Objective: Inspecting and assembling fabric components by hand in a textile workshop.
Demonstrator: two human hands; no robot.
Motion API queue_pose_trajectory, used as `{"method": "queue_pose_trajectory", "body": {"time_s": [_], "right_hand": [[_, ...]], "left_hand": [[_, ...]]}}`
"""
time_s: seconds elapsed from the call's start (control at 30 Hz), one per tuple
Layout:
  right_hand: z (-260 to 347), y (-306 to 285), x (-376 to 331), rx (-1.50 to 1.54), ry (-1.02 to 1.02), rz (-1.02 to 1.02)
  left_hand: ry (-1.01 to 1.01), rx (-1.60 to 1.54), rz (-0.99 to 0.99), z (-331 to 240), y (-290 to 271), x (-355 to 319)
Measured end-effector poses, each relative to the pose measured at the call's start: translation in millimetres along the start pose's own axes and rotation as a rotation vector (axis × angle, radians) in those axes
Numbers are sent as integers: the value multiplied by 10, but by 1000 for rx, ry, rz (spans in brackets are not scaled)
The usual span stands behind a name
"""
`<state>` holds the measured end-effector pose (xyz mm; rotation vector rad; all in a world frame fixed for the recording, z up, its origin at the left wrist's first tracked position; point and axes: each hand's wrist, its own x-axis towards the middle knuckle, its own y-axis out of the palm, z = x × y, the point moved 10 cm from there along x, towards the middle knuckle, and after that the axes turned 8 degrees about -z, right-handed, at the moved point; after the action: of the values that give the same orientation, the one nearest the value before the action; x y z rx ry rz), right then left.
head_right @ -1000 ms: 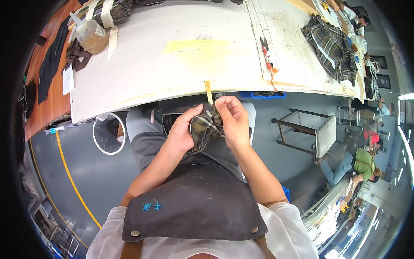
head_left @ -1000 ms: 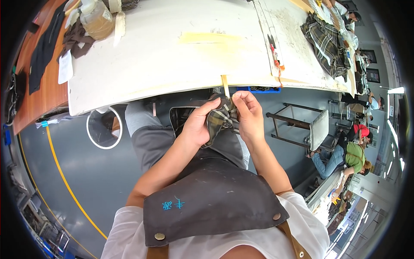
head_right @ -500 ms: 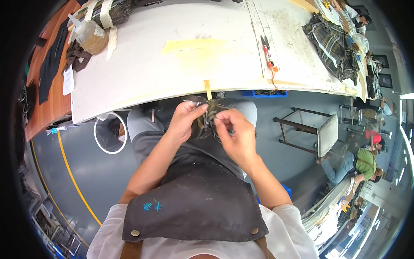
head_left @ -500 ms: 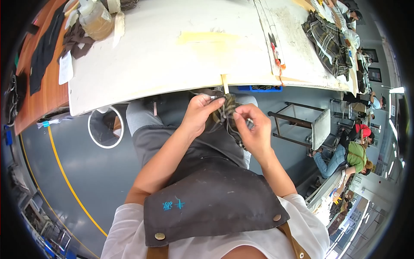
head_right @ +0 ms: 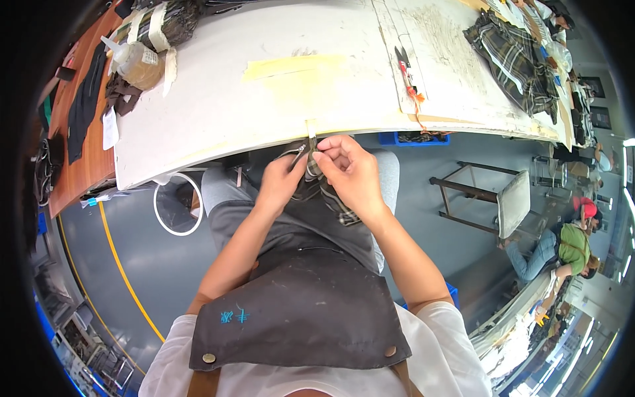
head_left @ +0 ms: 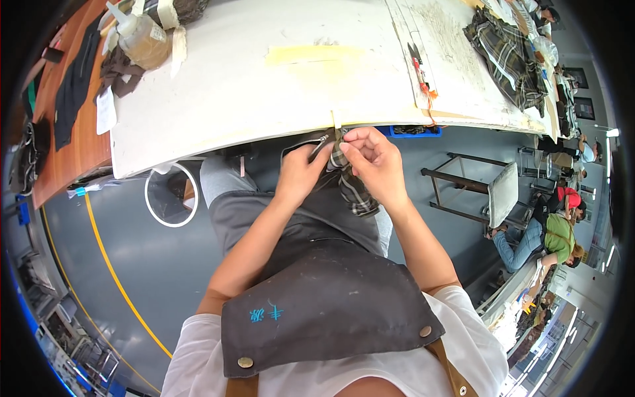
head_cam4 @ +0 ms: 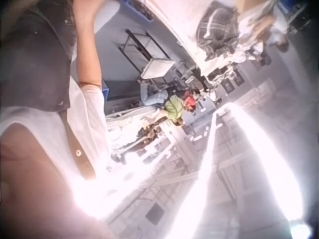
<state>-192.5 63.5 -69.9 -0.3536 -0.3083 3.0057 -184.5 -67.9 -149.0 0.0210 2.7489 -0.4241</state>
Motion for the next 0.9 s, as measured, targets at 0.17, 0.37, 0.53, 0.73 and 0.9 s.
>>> {"method": "queue_pose_trajectory", "body": {"time_s": [0.17, 0.37, 0.53, 0.73, 0.9], "right_hand": [[-72, 27, -70, 83, 6, 58], [126, -21, -231, -85, -184, -20], [292, 46, -473, -192, -452, 13], [-65, -153, -179, 171, -74, -58], [-45, -8, -32, 136, -113, 30]], "left_hand": [[670, 67, -477, -793, -630, -512], [278, -147, -167, -800, -302, -276], [213, -178, -90, -772, -223, -201], [75, -248, -23, -641, -221, -137], [-43, -295, 9, -617, -233, -180]]}}
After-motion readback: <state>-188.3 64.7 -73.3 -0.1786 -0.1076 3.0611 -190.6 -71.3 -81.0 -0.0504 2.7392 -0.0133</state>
